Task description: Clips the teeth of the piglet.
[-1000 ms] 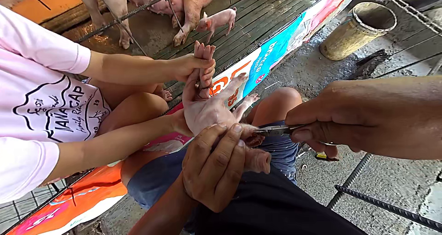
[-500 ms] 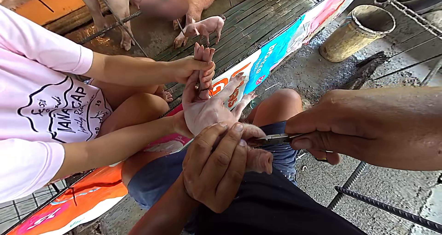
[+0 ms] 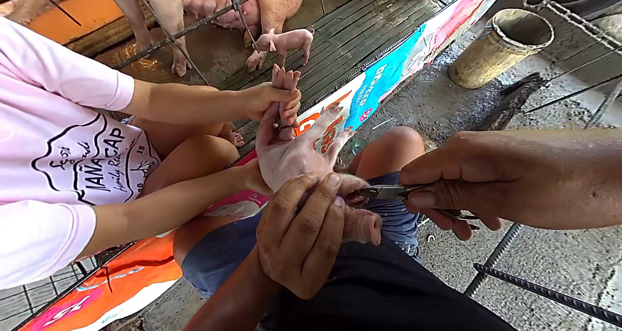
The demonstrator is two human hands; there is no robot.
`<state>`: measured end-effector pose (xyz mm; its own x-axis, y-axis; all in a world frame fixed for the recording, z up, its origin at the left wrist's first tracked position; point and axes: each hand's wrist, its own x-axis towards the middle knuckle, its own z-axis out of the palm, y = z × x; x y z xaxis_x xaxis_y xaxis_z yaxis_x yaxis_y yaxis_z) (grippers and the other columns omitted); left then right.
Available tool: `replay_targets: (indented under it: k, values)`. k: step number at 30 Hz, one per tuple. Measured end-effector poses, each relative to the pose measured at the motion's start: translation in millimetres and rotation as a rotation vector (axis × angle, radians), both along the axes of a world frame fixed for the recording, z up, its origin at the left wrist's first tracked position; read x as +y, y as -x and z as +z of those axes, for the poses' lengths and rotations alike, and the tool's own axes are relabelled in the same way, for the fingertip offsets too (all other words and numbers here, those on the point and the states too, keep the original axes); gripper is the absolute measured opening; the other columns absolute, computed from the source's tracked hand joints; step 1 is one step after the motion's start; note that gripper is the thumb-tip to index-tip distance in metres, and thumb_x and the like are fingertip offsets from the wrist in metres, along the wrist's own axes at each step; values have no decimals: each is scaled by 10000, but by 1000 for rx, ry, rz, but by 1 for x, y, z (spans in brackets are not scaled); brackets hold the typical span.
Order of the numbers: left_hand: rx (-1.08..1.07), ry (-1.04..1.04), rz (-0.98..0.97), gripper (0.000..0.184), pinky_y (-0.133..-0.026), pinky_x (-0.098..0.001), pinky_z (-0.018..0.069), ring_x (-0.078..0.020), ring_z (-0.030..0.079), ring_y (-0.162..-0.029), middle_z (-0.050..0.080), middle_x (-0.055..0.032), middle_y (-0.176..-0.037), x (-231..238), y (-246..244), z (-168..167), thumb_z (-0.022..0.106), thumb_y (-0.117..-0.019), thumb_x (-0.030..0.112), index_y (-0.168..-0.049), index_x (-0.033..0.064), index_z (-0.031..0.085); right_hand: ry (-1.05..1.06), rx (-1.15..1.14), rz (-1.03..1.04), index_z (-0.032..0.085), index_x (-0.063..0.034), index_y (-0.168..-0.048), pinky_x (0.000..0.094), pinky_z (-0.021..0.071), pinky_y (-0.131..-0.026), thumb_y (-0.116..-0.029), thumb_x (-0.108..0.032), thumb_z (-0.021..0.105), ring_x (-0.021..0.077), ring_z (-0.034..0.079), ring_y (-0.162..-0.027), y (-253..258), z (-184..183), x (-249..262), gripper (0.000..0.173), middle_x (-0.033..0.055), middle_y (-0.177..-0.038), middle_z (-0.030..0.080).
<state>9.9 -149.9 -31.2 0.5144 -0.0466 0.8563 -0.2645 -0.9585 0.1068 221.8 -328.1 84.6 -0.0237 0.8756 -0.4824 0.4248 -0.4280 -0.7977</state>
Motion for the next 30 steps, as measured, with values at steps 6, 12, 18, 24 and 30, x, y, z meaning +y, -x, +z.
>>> replay_targets:
  k: [6, 12, 18, 24, 30]
  values:
    - [-15, -4, -6, 335, -1005, -434, 513, -311, 670, -1053, 707, -173, -1061, 1, 0, 0, 715, -948, 254, -1104, -27, 623, 4, 47, -15, 695, -178, -1036, 172, 538, -477, -1096, -316, 473, 39, 659, -592, 1, -2, 0, 268, -49, -748, 688]
    - [-12, -2, 4, 333, -1008, -434, 510, -314, 665, -1064, 704, -175, -1069, 1, 2, -1, 710, -956, 263, -1098, -26, 626, -4, 110, -23, 697, -158, -1084, 178, 541, -485, -1100, -292, 466, 49, 657, -600, 1, -9, 0, 267, -35, -775, 689]
    - [-27, 9, 5, 285, -1002, -432, 515, -308, 667, -1063, 702, -169, -1062, 3, 2, -1, 678, -977, 239, -1082, -20, 619, -148, 63, 1, 680, -156, -1013, 166, 499, -461, -1102, -293, 458, 28, 592, -544, 3, -16, 0, 276, -53, -695, 618]
    - [-47, 19, -22, 279, -1002, -433, 523, -312, 667, -1079, 710, -166, -1074, 3, 0, -4, 698, -959, 222, -1090, -14, 628, -250, -116, 24, 677, -180, -926, 138, 456, -438, -1092, -318, 459, -16, 561, -521, 3, -16, 0, 307, -97, -650, 598]
    - [-42, 5, -43, 328, -1005, -438, 523, -320, 669, -1076, 710, -176, -1081, 1, 0, -5, 727, -939, 243, -1109, -21, 635, -9, -149, 73, 673, -181, -932, 166, 496, -421, -1086, -308, 495, 11, 610, -523, -1, 16, 7, 268, -67, -659, 638]
